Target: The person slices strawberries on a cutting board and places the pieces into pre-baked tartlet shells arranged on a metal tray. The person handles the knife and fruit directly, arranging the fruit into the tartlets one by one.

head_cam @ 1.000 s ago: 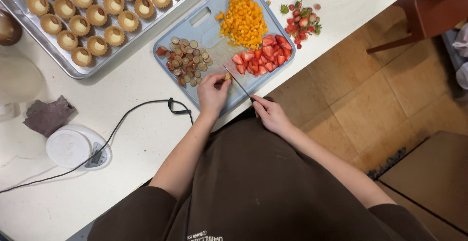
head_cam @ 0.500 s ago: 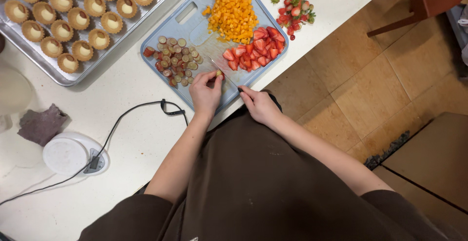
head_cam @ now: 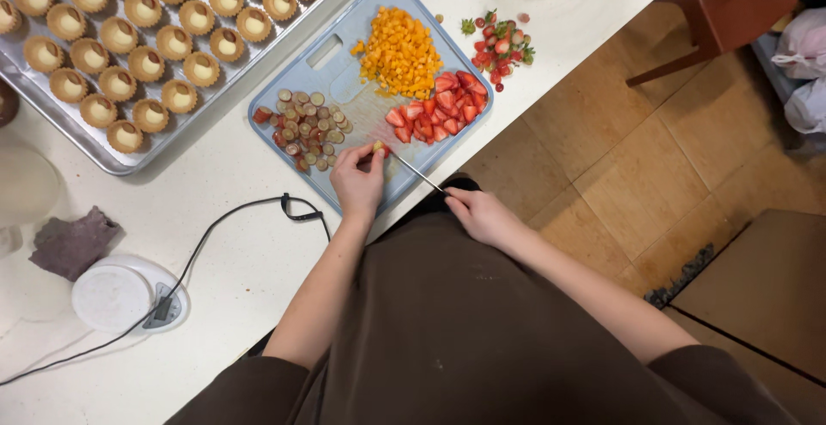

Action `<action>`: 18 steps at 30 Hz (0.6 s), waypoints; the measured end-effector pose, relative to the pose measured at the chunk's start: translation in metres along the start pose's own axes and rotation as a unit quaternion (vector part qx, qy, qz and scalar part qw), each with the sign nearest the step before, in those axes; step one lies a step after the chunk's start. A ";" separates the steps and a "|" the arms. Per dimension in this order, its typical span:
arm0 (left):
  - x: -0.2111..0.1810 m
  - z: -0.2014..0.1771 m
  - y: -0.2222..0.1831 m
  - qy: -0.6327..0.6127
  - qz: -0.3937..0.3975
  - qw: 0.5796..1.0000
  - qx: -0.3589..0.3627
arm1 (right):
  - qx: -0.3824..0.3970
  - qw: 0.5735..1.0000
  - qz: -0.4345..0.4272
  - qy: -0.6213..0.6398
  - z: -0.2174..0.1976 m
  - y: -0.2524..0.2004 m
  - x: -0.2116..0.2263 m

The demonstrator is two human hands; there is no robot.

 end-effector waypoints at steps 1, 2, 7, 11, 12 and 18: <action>0.002 0.001 -0.002 -0.014 -0.006 1.000 -0.001 | 0.011 1.000 0.010 -0.021 -0.009 -0.006 -0.003; 0.003 0.001 -0.001 -0.010 -0.010 1.000 0.006 | 0.020 0.999 0.016 -0.042 -0.018 -0.010 -0.002; -0.010 -0.003 0.003 0.008 0.022 0.999 0.029 | -0.006 0.997 0.016 -0.071 -0.047 -0.023 0.022; -0.045 -0.014 0.002 0.040 0.136 0.988 0.058 | -0.067 0.991 -0.048 -0.101 -0.069 -0.032 0.043; -0.055 -0.014 0.003 0.064 0.171 0.980 0.075 | -0.071 0.990 -0.051 -0.109 -0.074 -0.032 0.045; -0.088 -0.003 0.020 0.187 0.287 0.922 0.179 | -0.059 0.983 -0.060 -0.162 -0.092 -0.030 0.038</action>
Point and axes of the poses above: each hand's wrist, its own y-axis towards the middle knuckle, its own z-axis out of the palm, x = y × z, the point moved 4 cm from there along y, towards the middle knuckle
